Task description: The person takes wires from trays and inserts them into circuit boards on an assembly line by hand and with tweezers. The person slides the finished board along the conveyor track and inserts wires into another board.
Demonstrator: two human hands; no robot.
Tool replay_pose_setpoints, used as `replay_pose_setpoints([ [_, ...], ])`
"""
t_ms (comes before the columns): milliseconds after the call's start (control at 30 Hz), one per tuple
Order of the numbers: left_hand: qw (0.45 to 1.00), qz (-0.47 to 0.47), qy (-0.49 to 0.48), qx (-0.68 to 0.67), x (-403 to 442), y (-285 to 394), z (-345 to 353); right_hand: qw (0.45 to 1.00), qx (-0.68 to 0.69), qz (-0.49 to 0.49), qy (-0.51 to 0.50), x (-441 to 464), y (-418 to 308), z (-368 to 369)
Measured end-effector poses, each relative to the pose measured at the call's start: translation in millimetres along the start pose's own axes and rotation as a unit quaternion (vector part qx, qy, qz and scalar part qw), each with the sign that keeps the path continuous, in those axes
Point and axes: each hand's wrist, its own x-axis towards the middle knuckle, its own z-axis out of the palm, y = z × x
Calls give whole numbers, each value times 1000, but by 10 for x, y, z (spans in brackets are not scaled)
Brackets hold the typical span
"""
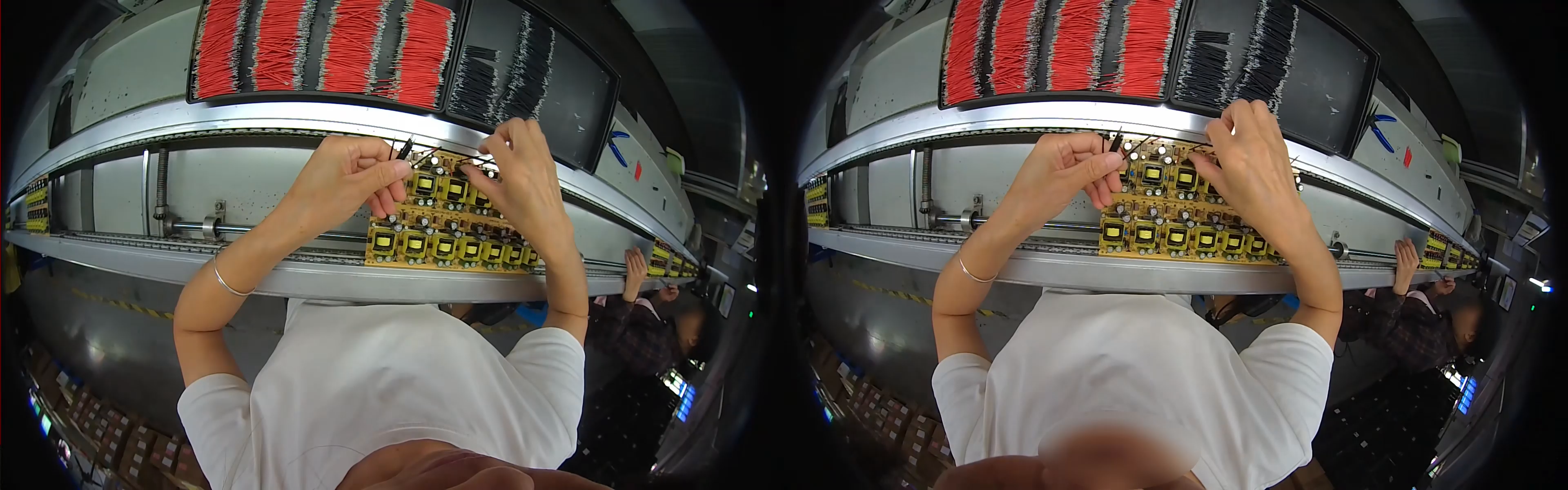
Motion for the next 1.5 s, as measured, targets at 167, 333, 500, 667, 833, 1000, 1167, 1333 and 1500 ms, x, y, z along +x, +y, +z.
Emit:
replay_pose_setpoints([
  [167, 1000, 1, -21, -13, -8, -22, 26, 984, 178, -11, 14, 65, -175, -74],
  [333, 1000, 15, -3, -16, 7, -42, 51, 957, 291, 18, 10, 82, -159, -116],
  [500, 997, 37, 58, -19, 12, -68, 12, 976, 208, 66, 18, 101, -58, -13],
  [667, 996, 45, 77, -16, -1, -58, -25, 984, 165, 60, 10, 104, -18, 100],
  [833, 995, 41, 84, -23, -4, -12, -12, 988, 148, 52, -4, 101, 15, 142],
  [1000, 995, 40, 91, -31, -2, -22, -30, 991, 121, 42, -23, 106, 23, 181],
  [1167, 997, 33, 75, -12, 7, -70, -72, 996, 62, 41, -55, 128, -14, 144],
  [1333, 998, 34, 58, 5, 6, -77, -65, 996, 85, 6, -9, 208, -154, 13],
  [1500, 998, 36, 49, -4, 1, -73, -3, 968, 253, 0, 3, 230, -261, 50],
])
